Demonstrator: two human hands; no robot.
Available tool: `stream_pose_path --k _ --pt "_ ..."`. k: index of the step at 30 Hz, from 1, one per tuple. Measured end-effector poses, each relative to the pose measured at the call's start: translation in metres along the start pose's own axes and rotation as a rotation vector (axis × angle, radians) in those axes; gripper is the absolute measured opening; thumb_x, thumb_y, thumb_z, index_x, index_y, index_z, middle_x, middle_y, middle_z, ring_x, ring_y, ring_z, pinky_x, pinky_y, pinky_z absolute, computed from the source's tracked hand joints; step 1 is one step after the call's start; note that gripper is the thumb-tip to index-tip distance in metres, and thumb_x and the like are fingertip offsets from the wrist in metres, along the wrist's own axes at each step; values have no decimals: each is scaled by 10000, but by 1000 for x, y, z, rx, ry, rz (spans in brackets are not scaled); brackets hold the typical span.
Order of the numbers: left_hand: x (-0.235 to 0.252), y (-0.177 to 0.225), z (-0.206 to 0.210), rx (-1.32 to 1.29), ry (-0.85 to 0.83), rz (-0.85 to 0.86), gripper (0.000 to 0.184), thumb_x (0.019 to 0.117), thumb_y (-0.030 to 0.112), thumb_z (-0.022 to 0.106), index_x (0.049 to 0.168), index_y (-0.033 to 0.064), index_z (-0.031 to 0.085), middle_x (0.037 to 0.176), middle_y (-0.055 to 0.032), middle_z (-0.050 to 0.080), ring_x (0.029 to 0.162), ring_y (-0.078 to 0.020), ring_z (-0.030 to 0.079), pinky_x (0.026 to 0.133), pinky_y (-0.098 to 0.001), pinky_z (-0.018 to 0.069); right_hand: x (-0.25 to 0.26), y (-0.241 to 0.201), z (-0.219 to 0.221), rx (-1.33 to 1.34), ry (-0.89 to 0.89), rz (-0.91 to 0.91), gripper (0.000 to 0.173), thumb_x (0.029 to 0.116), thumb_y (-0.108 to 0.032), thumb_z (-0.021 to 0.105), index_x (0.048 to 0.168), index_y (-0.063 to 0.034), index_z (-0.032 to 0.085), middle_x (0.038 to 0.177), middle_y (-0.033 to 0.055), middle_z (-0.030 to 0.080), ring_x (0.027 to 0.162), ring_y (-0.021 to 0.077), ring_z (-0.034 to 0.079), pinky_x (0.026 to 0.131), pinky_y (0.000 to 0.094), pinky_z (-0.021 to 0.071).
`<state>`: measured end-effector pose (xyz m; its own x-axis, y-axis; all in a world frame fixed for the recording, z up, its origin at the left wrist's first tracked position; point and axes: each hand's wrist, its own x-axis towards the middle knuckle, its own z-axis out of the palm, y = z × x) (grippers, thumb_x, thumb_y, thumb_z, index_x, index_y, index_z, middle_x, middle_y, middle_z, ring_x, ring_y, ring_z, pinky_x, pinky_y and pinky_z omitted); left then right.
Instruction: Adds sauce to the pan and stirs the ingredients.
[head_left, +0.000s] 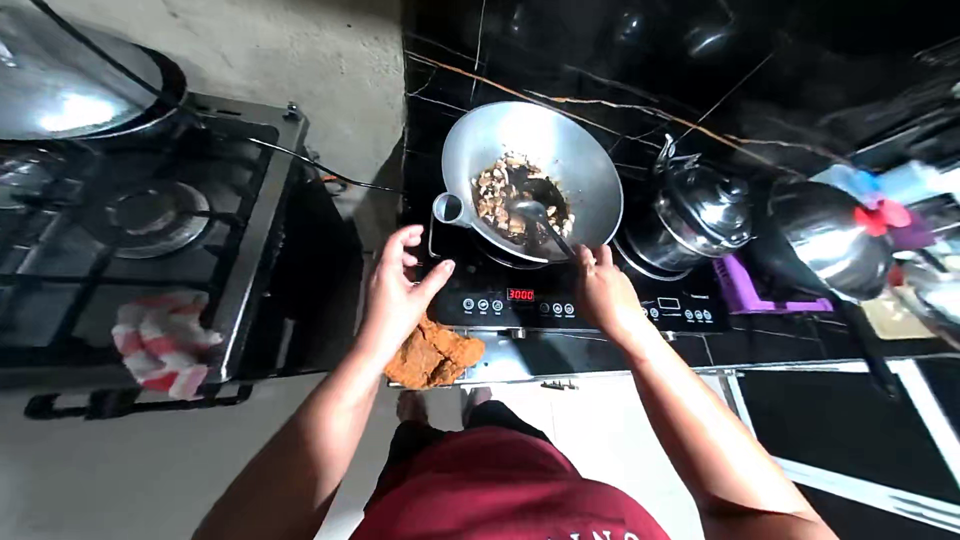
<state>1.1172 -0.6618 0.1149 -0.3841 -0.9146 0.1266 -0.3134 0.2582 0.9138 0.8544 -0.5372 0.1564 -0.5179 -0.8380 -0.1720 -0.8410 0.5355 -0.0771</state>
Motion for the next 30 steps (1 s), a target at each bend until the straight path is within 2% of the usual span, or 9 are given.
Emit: stream_pose_path --k 7,10,12,16,18,22,24,27,30 --pt "-36 -62 15 344 -174 -90 476 924 347 760 1244 14 647 1275 -218 629 1187 -377 621 995 -569 524 -8 40 -15 186 123 68 353 1027 -72 512 1368 -17 584 1226 287 648 1045 458 672 898 656 521" --pt "-100 -112 53 577 -251 39 789 837 651 696 1388 90 623 1508 -221 504 1414 -492 417 1122 -714 309 -17 68 -11 456 191 49 327 1053 -112 486 1342 13 570 1016 208 667 847 270 646 787 476 530" --pt "-123 -142 72 686 -98 231 651 958 586 542 1414 129 624 1533 -177 510 1438 -497 406 1128 -751 258 -19 75 -9 693 170 97 293 1074 -157 443 1306 -22 560 884 48 587 653 78 517 601 266 458" --pt "-115 -123 51 210 -80 -32 345 979 150 559 1262 15 703 1335 -101 683 1346 -261 567 1187 -529 345 -21 75 -3 1485 -52 168 289 1105 -122 288 1212 -78 552 751 -48 579 469 1 438 419 141 395" --pt "-104 -94 24 -201 -17 -366 297 1059 165 495 1170 -49 668 1059 -82 718 1004 -90 680 952 -316 551 -20 80 -4 1656 -174 102 292 1064 -80 269 1157 -72 546 781 -15 621 487 17 518 433 146 465" --pt "-91 -63 -15 -824 69 -581 469 1068 476 400 1326 116 551 1109 -19 713 1016 -134 700 882 -388 611 -15 85 -22 1250 -112 16 201 1012 -72 396 1087 -70 582 786 -25 641 508 24 517 466 179 467" --pt "-79 -48 -19 -924 122 -513 497 1020 530 525 1336 148 554 1131 -13 714 1048 -142 697 904 -394 606 -2 85 -40 889 -11 27 208 1032 -86 451 1185 -58 589 817 -9 628 544 48 515 506 224 470" --pt "-52 -35 -14 -932 130 -367 334 1046 402 467 1299 201 553 1148 19 702 1073 -130 686 923 -406 595 42 83 -66 425 86 5 340 1043 -80 532 1380 -49 562 987 203 684 786 334 652 724 565 533" --pt "-20 -25 -1 -1002 -4 -167 321 1073 330 417 1351 231 543 1244 20 680 1150 -139 660 983 -396 572 106 76 -73 220 132 76 393 986 -60 546 1374 -79 606 1094 294 686 1001 503 664 825 725 486"
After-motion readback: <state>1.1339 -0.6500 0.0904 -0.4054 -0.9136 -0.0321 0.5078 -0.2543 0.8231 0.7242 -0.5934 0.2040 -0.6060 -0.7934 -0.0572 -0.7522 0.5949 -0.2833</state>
